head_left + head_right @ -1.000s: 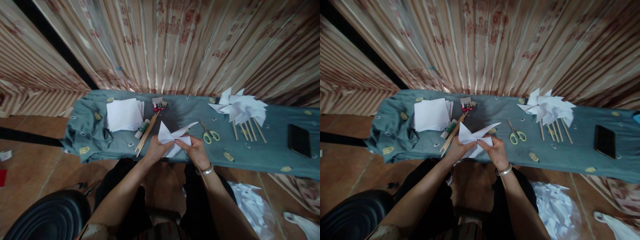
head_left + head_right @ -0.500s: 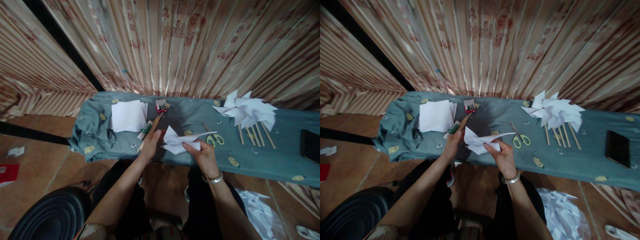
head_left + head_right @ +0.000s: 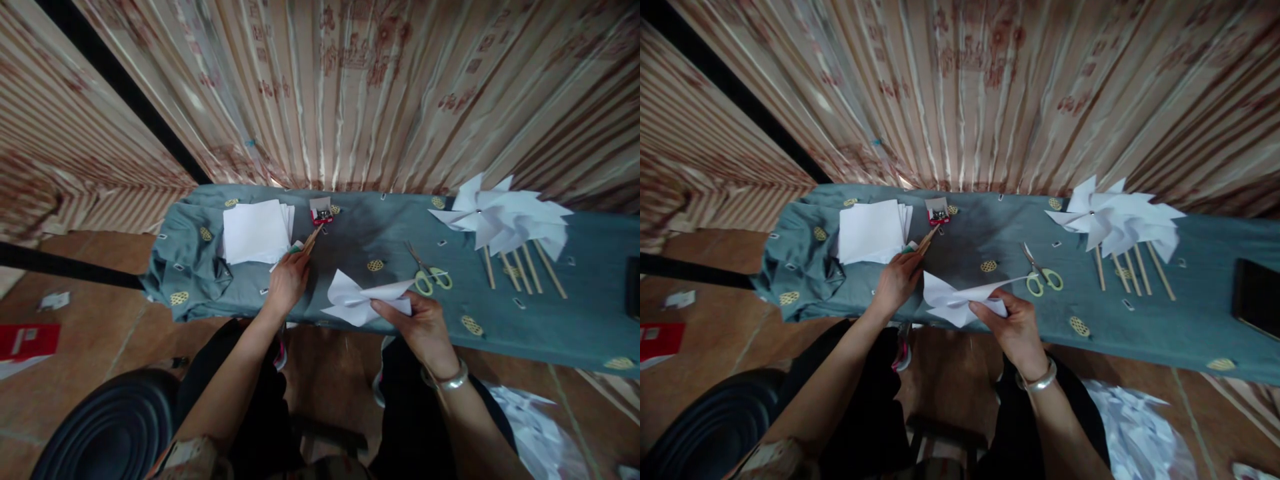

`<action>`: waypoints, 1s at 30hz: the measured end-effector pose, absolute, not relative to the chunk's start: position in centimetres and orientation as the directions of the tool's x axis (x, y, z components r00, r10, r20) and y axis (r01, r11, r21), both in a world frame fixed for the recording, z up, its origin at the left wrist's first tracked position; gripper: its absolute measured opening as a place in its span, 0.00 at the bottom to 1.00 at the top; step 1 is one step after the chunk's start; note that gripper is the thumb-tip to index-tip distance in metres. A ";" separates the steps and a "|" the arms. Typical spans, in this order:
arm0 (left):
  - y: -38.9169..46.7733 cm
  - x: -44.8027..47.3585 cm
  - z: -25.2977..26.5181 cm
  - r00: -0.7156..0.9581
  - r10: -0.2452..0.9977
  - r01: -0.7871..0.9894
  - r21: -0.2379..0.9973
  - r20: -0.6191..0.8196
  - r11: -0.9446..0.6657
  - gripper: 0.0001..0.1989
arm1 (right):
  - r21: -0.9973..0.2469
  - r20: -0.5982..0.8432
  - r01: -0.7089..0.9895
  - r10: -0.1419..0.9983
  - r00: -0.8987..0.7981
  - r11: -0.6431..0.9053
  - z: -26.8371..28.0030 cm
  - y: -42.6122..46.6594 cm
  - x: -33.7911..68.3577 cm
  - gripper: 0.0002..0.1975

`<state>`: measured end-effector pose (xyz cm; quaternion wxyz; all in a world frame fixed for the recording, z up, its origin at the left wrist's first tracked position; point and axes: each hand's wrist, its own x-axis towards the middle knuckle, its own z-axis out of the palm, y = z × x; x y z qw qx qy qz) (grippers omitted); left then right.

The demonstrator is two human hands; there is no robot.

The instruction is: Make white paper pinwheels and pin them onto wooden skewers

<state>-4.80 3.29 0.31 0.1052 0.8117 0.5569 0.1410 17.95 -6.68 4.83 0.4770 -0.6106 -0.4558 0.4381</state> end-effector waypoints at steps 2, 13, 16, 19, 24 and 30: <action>3.3 -4.6 0.4 0.334 0.937 0.883 0.314 0.104 -0.349 0.14 | -0.983 -0.096 0.136 0.976 0.194 -0.124 4.9 -6.8 18.0 0.08; 3.7 -4.0 0.0 0.282 0.957 0.891 0.349 0.073 -0.289 0.14 | -0.986 -0.072 0.133 0.982 0.174 -0.096 5.2 -7.0 18.3 0.08; 4.0 -3.7 0.2 0.248 0.969 0.904 0.356 0.011 -0.236 0.12 | -0.987 -0.057 0.139 0.982 0.180 -0.082 5.2 -7.0 18.2 0.07; 4.0 -3.4 0.5 0.247 0.969 0.873 0.434 0.003 -0.224 0.10 | -0.985 -0.039 0.161 0.985 0.169 -0.066 5.2 -7.0 18.1 0.07; 2.8 -2.1 1.6 0.213 0.976 0.426 0.903 -0.041 -0.056 0.10 | -0.976 0.015 0.214 0.979 0.201 -0.029 5.6 -7.5 17.7 0.05; 0.4 0.3 3.8 0.321 0.880 -0.112 0.908 -0.351 0.403 0.16 | -0.939 0.223 0.302 0.961 0.165 0.166 6.4 -8.3 17.3 0.07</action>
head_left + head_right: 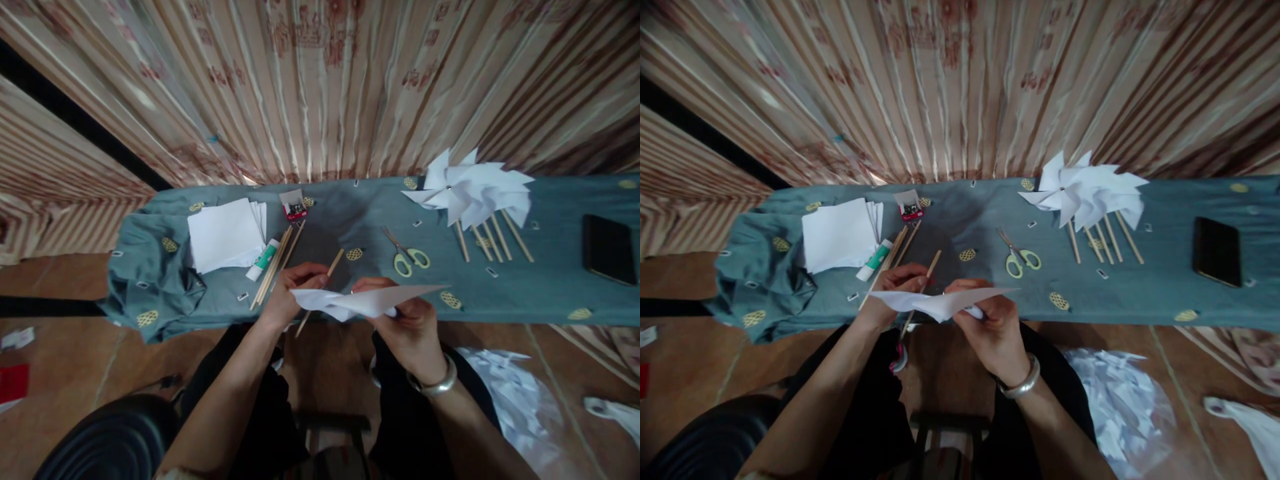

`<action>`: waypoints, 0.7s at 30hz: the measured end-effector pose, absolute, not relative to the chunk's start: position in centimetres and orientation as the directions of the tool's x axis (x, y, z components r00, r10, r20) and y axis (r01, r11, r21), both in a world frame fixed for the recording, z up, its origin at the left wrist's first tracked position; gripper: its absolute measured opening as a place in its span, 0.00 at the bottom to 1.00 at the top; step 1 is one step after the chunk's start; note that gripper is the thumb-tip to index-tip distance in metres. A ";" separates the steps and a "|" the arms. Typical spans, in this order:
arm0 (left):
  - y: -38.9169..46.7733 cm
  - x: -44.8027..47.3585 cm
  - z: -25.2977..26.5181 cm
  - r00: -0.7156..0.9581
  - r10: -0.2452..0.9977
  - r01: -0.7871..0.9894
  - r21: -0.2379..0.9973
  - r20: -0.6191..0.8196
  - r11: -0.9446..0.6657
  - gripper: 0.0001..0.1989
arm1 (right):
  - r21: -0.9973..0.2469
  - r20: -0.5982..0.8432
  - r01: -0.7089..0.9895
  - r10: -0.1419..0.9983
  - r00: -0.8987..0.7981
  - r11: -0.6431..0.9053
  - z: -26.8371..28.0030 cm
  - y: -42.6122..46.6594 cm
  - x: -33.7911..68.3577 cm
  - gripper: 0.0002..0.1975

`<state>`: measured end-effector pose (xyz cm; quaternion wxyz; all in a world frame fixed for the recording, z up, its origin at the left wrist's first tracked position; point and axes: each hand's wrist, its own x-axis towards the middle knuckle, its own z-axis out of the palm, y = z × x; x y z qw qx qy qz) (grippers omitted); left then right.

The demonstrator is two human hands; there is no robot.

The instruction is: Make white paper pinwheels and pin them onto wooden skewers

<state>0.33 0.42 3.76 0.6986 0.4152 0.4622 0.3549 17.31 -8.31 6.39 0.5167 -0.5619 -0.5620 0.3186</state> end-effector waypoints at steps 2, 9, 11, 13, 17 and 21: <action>0.1 0.9 4.2 0.352 0.853 -0.170 0.869 -0.386 0.464 0.16 | -0.911 0.302 0.336 0.941 0.152 0.238 6.5 -8.4 17.4 0.08; -0.7 1.9 4.7 0.415 0.802 -0.227 0.805 -0.429 0.548 0.13 | -0.835 0.434 0.433 0.889 0.144 0.338 7.0 -8.1 17.6 0.10; -1.0 2.0 5.0 0.423 0.780 -0.243 0.771 -0.462 0.588 0.14 | -0.811 0.454 0.465 0.883 0.121 0.354 7.2 -8.0 17.4 0.10; -1.2 2.0 5.2 0.424 0.765 -0.254 0.747 -0.485 0.615 0.15 | -0.797 0.470 0.480 0.875 0.114 0.366 7.3 -8.0 17.3 0.10; -1.5 1.7 5.1 0.400 0.755 -0.263 0.724 -0.519 0.637 0.16 | -0.825 0.452 0.447 0.878 0.156 0.345 7.3 -8.1 17.2 0.07; -1.7 1.2 4.8 0.408 0.767 -0.264 0.740 -0.495 0.618 0.18 | -0.854 0.442 0.390 0.876 0.193 0.344 7.4 -8.3 17.2 0.07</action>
